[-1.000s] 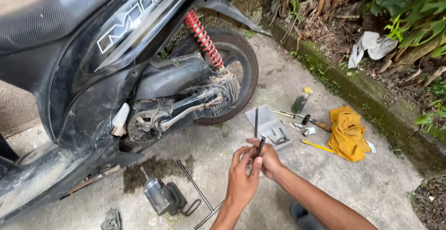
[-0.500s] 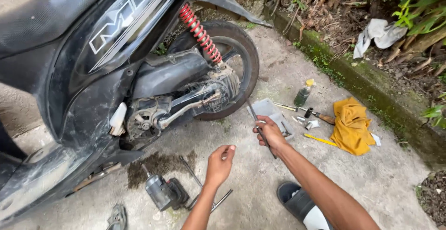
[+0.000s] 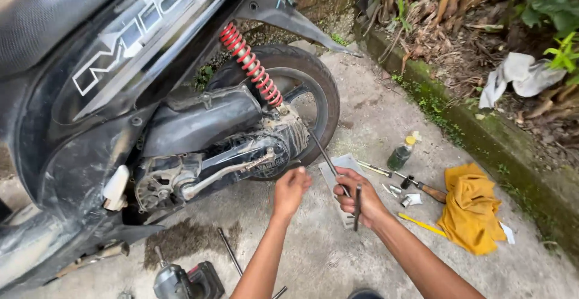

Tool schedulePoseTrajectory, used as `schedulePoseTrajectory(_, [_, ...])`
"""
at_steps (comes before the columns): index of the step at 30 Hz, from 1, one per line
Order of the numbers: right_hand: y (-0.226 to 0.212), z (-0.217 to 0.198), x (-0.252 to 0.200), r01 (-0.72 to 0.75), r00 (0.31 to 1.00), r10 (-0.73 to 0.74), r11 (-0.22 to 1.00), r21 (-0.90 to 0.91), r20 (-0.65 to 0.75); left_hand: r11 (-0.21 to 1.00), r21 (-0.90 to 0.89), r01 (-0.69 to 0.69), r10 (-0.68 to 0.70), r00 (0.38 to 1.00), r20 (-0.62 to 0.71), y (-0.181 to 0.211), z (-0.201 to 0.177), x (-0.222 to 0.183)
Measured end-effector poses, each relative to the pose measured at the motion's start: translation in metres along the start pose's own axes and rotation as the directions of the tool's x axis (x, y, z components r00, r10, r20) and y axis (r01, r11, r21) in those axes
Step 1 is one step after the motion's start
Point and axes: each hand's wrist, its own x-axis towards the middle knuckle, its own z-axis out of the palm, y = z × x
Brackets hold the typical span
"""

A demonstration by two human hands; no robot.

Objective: Removing the CVT cover from a motorcycle using a T-handle wrench and an electric impact driver

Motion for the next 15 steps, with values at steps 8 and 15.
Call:
schedulePoseTrajectory(8, [-0.014, -0.013, 0.032, 0.165, 0.986, -0.083, 0.601, -0.782, 0.144, 0.889, -0.37, 0.27, -0.255, 0.963, 0.089, 0.011, 0.053, 0.003])
schedulePoseTrajectory(15, [-0.029, 0.057, 0.226, 0.504, 0.72, -0.636, 0.205, -0.839, 0.277, 0.675, -0.63, 0.385, -0.409, 0.905, 0.114, -0.108, 0.04, -0.021])
